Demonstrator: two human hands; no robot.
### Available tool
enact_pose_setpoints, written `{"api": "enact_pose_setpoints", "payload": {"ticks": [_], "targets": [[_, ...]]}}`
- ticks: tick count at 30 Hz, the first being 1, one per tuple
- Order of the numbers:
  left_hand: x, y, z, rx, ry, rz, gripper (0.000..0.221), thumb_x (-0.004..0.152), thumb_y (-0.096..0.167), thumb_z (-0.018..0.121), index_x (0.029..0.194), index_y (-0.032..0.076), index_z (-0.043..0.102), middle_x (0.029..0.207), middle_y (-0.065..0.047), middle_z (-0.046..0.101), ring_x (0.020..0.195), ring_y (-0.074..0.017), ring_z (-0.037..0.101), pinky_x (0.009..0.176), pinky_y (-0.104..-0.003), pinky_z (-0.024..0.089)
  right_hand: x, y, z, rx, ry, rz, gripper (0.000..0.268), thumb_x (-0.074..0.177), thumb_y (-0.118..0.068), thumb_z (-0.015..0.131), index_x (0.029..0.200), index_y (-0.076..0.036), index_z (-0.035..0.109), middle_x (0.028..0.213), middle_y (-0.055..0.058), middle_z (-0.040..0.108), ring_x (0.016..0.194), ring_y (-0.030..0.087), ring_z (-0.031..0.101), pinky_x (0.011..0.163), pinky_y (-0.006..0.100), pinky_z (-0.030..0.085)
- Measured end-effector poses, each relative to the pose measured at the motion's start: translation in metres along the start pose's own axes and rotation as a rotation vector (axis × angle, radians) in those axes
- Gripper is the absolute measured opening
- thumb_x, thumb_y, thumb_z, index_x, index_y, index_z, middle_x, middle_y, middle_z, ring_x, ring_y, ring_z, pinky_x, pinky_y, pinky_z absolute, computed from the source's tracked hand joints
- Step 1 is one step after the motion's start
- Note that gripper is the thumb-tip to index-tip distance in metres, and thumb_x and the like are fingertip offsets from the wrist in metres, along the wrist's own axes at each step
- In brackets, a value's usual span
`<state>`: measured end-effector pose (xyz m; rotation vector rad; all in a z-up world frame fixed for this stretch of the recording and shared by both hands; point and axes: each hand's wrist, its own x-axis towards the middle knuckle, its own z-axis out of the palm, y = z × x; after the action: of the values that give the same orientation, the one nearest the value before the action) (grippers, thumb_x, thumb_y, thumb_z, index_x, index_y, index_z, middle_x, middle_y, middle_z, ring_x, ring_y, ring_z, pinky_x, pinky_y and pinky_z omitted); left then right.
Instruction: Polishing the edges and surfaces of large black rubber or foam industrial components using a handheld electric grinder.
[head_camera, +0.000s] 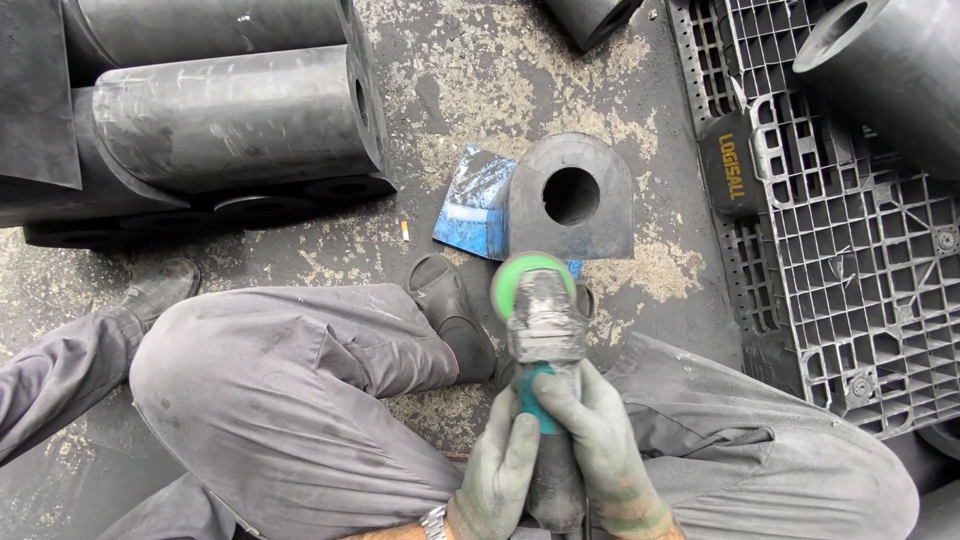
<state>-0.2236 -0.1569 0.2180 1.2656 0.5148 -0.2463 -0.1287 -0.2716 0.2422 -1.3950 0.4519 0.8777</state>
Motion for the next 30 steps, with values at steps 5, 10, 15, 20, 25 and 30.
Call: {"api": "enact_pose_setpoints", "payload": {"ticks": [5, 10, 15, 20, 25, 30], "targets": [[0.013, 0.021, 0.012, 0.131, -0.059, -0.165, 0.064, 0.100, 0.045, 0.046, 0.150, 0.005, 0.043, 0.127, -0.018, 0.069, 0.120, -0.0257, 0.068, 0.102, -0.036, 0.050, -0.007, 0.002, -0.017, 0.142, 0.078, -0.005, 0.037, 0.095, -0.024, 0.062, 0.119, 0.004, 0.063, 0.100, 0.013, 0.071, 0.087, 0.017, 0.067, 0.079, 0.032, 0.055], [0.007, 0.014, 0.008, -0.009, -0.091, -0.085, 0.064, 0.103, 0.043, 0.048, 0.152, 0.002, 0.041, 0.135, -0.018, 0.066, 0.128, -0.0271, 0.063, 0.108, -0.036, 0.046, -0.004, -0.007, -0.005, 0.160, 0.087, 0.047, 0.036, 0.094, -0.023, 0.063, 0.119, 0.003, 0.063, 0.098, 0.014, 0.071, 0.086, 0.018, 0.067, 0.077, 0.033, 0.056], [0.007, 0.014, 0.012, -0.027, -0.055, -0.028, 0.064, 0.104, 0.043, 0.048, 0.152, 0.001, 0.040, 0.140, -0.017, 0.064, 0.132, -0.0273, 0.062, 0.109, -0.036, 0.047, -0.003, 0.000, -0.019, 0.122, 0.048, 0.026, 0.037, 0.093, -0.022, 0.062, 0.120, 0.003, 0.064, 0.101, 0.011, 0.071, 0.090, 0.015, 0.066, 0.080, 0.031, 0.055], [0.028, 0.038, 0.042, 0.077, -0.142, -0.154, 0.064, 0.100, 0.042, 0.051, 0.150, 0.003, 0.043, 0.124, -0.016, 0.072, 0.120, -0.0267, 0.069, 0.102, -0.035, 0.051, -0.011, 0.004, -0.057, 0.267, 0.145, -0.009, 0.039, 0.097, -0.026, 0.059, 0.120, 0.006, 0.062, 0.096, 0.017, 0.071, 0.083, 0.022, 0.068, 0.076, 0.034, 0.056], [0.024, 0.028, 0.041, 0.138, -0.195, -0.250, 0.064, 0.098, 0.042, 0.050, 0.150, 0.006, 0.044, 0.121, -0.014, 0.073, 0.116, -0.0247, 0.071, 0.099, -0.034, 0.052, -0.006, -0.001, -0.053, 0.279, 0.148, 0.003, 0.040, 0.097, -0.025, 0.059, 0.121, 0.005, 0.062, 0.099, 0.016, 0.071, 0.084, 0.021, 0.068, 0.077, 0.033, 0.056], [0.015, 0.022, 0.031, -0.034, -0.118, -0.113, 0.062, 0.104, 0.040, 0.046, 0.153, 0.002, 0.038, 0.141, -0.015, 0.063, 0.132, -0.0229, 0.061, 0.110, -0.035, 0.046, -0.004, -0.003, -0.045, 0.097, 0.064, 0.022, 0.038, 0.094, -0.022, 0.063, 0.122, 0.003, 0.063, 0.106, 0.011, 0.071, 0.093, 0.014, 0.067, 0.083, 0.030, 0.055]]}}
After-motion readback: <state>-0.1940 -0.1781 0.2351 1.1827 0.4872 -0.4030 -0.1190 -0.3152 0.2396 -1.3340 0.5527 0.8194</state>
